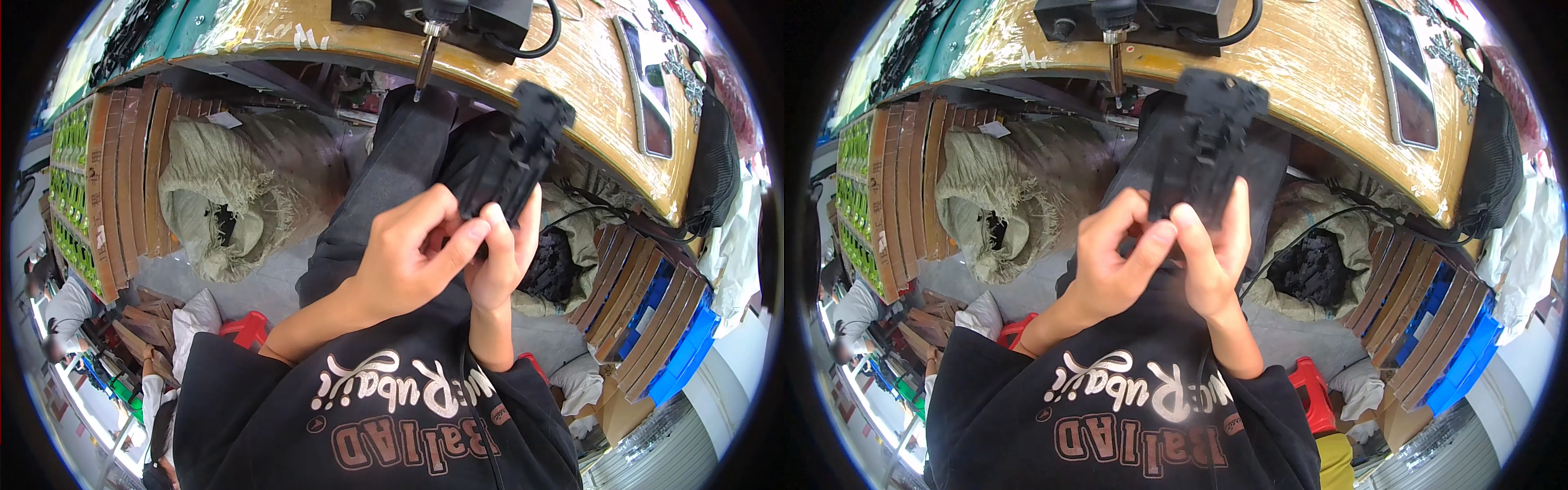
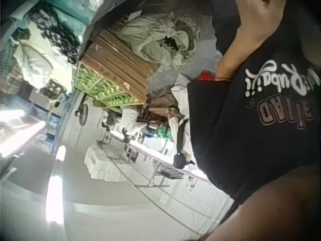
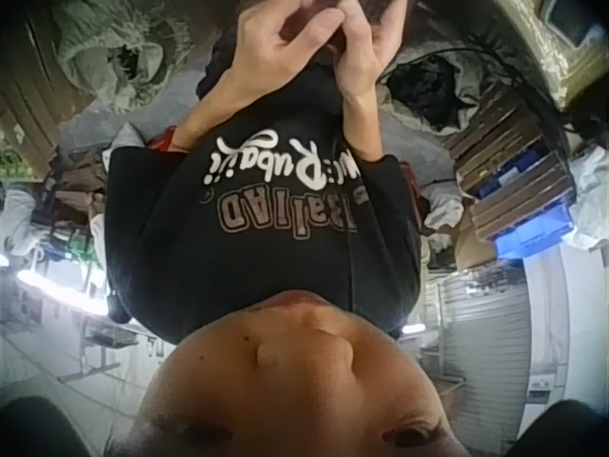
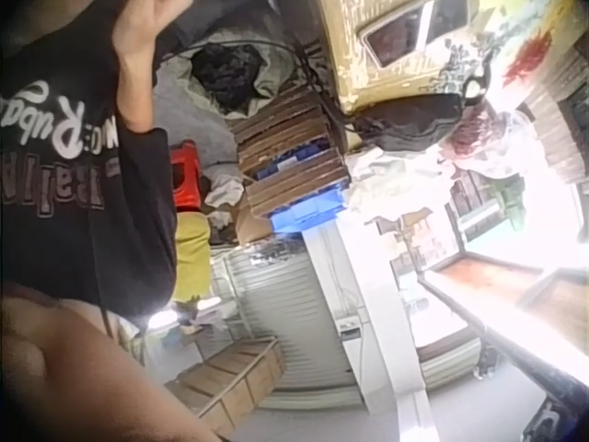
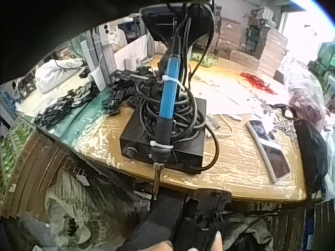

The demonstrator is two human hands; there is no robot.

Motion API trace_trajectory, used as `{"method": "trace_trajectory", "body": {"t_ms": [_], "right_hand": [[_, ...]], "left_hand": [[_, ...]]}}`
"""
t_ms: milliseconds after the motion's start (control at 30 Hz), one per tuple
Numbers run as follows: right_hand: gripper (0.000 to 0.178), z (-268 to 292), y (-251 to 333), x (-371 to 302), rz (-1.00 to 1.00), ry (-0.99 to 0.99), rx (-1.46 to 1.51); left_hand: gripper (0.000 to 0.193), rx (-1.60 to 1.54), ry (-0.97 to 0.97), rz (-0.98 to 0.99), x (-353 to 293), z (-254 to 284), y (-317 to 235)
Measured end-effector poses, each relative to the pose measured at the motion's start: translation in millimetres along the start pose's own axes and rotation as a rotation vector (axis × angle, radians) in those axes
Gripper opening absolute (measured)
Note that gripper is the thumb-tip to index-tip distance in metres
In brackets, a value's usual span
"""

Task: The person assembles small electronic components and hardware parts by hand, including plastic casings, small screws, electronic connectors, and metal pins, at a workbench. A soldering iron is used for some connections.

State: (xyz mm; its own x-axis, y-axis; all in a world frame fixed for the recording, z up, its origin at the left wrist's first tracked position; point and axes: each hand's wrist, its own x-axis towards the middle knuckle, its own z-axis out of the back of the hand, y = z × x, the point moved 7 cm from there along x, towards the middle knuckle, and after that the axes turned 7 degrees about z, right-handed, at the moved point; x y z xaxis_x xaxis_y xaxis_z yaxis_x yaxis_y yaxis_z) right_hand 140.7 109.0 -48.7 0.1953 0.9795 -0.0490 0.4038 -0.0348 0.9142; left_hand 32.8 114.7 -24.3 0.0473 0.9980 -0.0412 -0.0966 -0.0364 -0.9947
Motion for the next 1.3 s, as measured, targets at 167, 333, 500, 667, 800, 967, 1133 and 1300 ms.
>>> {"method": "trace_trajectory", "body": {"t_ms": [167, 333, 500, 667, 800, 967, 1133, 1300], "right_hand": [[0.042, 35.3, -4.3, -11.6, 0.222, 0.127, -0.14], [0.039, 38.5, 3.1, -10.1, 0.373, 0.392, -0.116], [0.04, 42.6, 17.1, -12.8, 0.617, 0.406, -0.287], [0.047, 51.6, 16.9, -15.5, 0.648, 0.399, -0.288], [0.048, 57.3, 16.0, -20.4, 0.702, 0.37, -0.314], [0.032, 74.8, 13.2, -20.4, 0.687, 0.263, -0.41], [0.019, 187.1, 13.3, -25.2, 0.525, -0.658, -0.447], [0.033, 354.9, -19.0, -65.7, 0.275, -1.063, -0.68]], "left_hand": [[0.022, 0.169, 0.123, -0.316, -8.9, -16.1, -5.3], [0.025, 0.279, 0.142, -0.513, -15.2, -24.8, -3.2], [0.028, 0.297, 0.174, -0.498, -16.8, -35.2, -0.8], [0.027, 0.327, 0.264, -0.535, -20.6, -42.3, 1.7], [0.028, 0.34, 0.27, -0.557, -22.4, -44.4, 2.9], [0.025, 0.295, 0.219, -0.442, -16.6, -45.7, 7.9], [0.013, 0.439, 0.103, -0.094, 3.8, -3.3, 44.3], [0.014, 0.75, -0.038, 0.175, 4.1, 95.3, 93.5]]}}
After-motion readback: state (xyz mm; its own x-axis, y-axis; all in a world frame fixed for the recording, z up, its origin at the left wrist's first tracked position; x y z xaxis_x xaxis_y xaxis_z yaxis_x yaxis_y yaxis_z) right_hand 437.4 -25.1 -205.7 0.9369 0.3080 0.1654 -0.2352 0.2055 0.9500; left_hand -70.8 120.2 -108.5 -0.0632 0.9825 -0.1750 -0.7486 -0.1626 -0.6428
